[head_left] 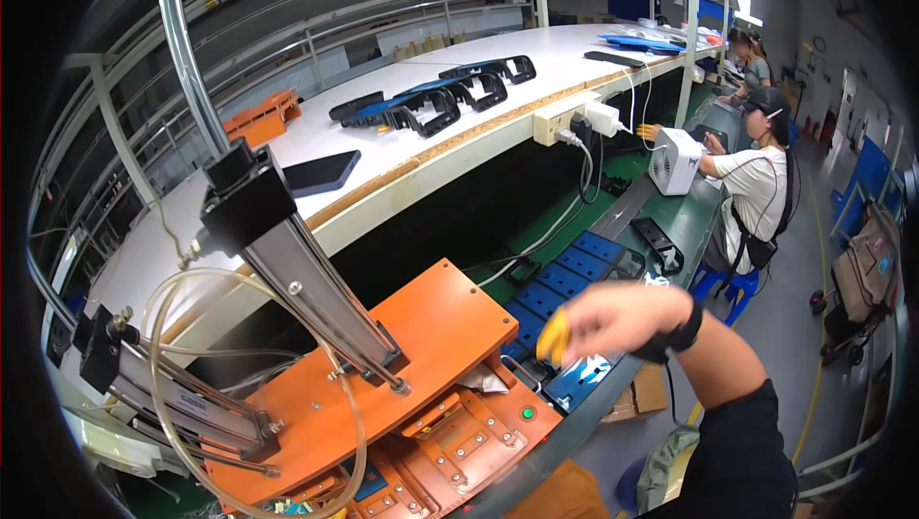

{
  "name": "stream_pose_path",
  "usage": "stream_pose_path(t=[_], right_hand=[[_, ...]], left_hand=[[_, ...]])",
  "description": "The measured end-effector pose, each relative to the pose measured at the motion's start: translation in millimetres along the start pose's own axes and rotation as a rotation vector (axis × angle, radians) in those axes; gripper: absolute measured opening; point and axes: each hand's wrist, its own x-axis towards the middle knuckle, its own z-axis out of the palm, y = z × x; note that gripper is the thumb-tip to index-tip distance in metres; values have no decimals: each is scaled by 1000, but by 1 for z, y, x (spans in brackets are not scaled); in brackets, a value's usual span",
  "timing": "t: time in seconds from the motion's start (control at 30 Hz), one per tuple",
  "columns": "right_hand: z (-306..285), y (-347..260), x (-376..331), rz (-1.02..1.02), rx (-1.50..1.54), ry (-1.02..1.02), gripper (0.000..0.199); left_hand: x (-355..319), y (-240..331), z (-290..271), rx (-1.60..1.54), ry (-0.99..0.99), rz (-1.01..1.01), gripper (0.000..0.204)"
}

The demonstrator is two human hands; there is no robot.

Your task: Operating a pneumatic heat press or punch machine to process small plastic/electronic components.

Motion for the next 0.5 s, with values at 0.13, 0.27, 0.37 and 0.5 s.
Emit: stream_pose_path(t=[0.13,0.27,0.37,0.5], right_hand=[[41,88,21,430,-605,49,34],[28,218,76,485,-884,469,34],[24,276,122,625,-951,455,37],[13,322,152,774,-1101,369,28]], left_hand=[[1,2,4,24,10,-16,50],[-8,-6,4,41,36,-51,55],[-7,-4,1,72,52,21,57],[-13,-5,11,-5,147,-59,59]])
